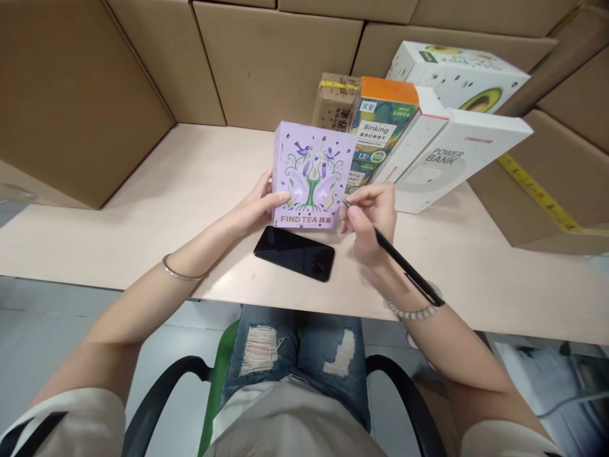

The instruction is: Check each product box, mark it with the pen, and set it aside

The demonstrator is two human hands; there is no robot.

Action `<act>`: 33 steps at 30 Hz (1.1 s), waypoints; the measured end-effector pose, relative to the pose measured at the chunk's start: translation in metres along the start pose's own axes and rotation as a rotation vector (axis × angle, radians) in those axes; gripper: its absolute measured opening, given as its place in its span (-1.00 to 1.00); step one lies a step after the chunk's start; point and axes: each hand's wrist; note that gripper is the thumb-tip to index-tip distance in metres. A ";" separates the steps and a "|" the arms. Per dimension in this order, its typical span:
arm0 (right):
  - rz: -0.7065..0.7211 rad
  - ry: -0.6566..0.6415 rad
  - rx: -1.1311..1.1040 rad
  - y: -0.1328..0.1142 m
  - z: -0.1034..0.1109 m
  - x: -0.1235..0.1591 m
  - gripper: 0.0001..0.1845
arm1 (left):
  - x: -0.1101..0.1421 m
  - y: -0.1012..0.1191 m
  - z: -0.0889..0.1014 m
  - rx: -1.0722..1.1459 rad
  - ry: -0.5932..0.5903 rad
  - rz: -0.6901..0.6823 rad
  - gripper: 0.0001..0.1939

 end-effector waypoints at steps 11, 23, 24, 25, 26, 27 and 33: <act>0.114 -0.086 0.104 -0.015 -0.006 -0.005 -0.93 | 0.004 0.002 0.008 -0.192 -0.052 -0.085 0.00; -0.095 -0.048 0.089 -0.016 -0.008 0.001 -0.85 | 0.009 0.010 -0.002 -0.202 -0.063 -0.111 -0.06; -0.108 -0.048 0.086 -0.016 -0.008 0.001 -0.86 | 0.009 0.009 -0.003 -0.194 -0.060 -0.111 -0.07; -0.116 -0.055 0.087 -0.017 -0.007 0.001 -0.86 | 0.009 0.009 -0.004 -0.187 -0.059 -0.112 -0.07; -0.123 -0.063 0.094 -0.017 -0.007 0.001 -0.87 | 0.009 0.009 -0.004 -0.183 -0.060 -0.112 -0.06; -0.124 -0.065 0.105 -0.018 -0.007 0.002 -0.87 | 0.010 0.009 -0.005 -0.182 -0.060 -0.110 -0.06; -0.121 -0.061 0.089 -0.018 -0.006 0.000 -0.86 | 0.010 0.011 -0.003 -0.197 -0.057 -0.102 -0.05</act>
Point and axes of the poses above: each hand's wrist, its own x-axis away from the middle knuckle, its own z-axis out of the back of the hand, y = z × x, and after that the axes turned 4 degrees about x, right-handed
